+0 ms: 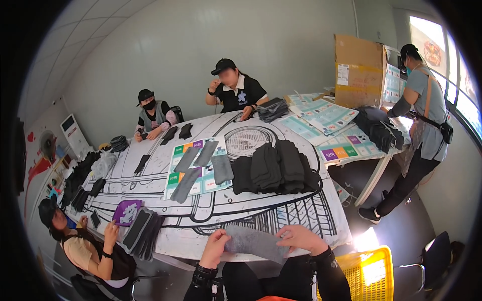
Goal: Organizing and assembling various shoe components at a manufacturing station.
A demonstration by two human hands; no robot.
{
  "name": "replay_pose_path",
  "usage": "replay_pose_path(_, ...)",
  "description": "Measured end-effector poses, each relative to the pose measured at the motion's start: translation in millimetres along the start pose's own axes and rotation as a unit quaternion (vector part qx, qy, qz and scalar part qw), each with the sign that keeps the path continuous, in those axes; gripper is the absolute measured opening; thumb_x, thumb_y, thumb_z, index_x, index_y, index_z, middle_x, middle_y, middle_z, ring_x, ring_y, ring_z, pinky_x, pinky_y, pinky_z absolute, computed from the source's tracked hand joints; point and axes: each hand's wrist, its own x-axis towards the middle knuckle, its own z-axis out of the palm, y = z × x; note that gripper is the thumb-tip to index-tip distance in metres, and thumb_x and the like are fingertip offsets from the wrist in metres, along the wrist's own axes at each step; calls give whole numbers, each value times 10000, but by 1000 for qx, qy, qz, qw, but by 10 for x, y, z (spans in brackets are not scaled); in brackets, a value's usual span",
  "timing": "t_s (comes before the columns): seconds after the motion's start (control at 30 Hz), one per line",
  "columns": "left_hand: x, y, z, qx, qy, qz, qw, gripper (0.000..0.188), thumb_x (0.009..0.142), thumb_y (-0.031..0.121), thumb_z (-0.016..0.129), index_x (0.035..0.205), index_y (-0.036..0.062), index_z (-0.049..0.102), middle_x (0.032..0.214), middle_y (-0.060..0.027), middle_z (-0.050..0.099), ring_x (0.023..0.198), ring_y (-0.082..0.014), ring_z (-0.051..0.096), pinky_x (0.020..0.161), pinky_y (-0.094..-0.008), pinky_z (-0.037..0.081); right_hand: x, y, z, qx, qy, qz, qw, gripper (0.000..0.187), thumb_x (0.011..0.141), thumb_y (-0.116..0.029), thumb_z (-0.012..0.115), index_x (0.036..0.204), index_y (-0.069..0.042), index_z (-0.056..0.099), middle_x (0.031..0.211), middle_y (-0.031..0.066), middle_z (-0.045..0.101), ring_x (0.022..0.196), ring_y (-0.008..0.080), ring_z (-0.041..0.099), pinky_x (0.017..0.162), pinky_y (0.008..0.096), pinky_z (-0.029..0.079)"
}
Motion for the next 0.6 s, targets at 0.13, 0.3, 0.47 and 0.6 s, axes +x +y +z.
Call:
replay_pose_path(0.13,32,-169,7,-12,40,-2,999,153,937,71,666,1084,79,623,786,92,513,720,-26,459,647,-212,352,178,134,-69,-7,142,-28,989,265,851,-102,772,1096,-29,703,871,100,736,599,148,683,572,247,557)
replay_pose_path(0.3,19,-154,-23,-35,36,-20,999,276,929,80,690,1190,48,610,862,61,584,820,-51,524,710,-213,386,359,314,-94,-92,233,-68,966,297,807,-143,785,1073,-39,705,835,89,727,673,183,704,631,305,562)
replay_pose_path(0.47,22,-126,-195,-112,-29,-96,989,340,928,66,699,1251,37,597,947,26,638,951,-100,591,836,-254,447,429,361,-11,-199,278,-94,935,312,788,-195,779,1064,-69,703,866,108,734,810,281,721,746,379,561)
replay_pose_path(0.6,-27,-119,-260,-191,-55,-99,975,391,928,35,682,1306,35,580,1061,-14,644,1037,-134,607,948,-297,466,424,281,89,-240,283,-124,920,280,805,-188,750,1054,-74,695,922,131,740,878,337,717,780,408,560)
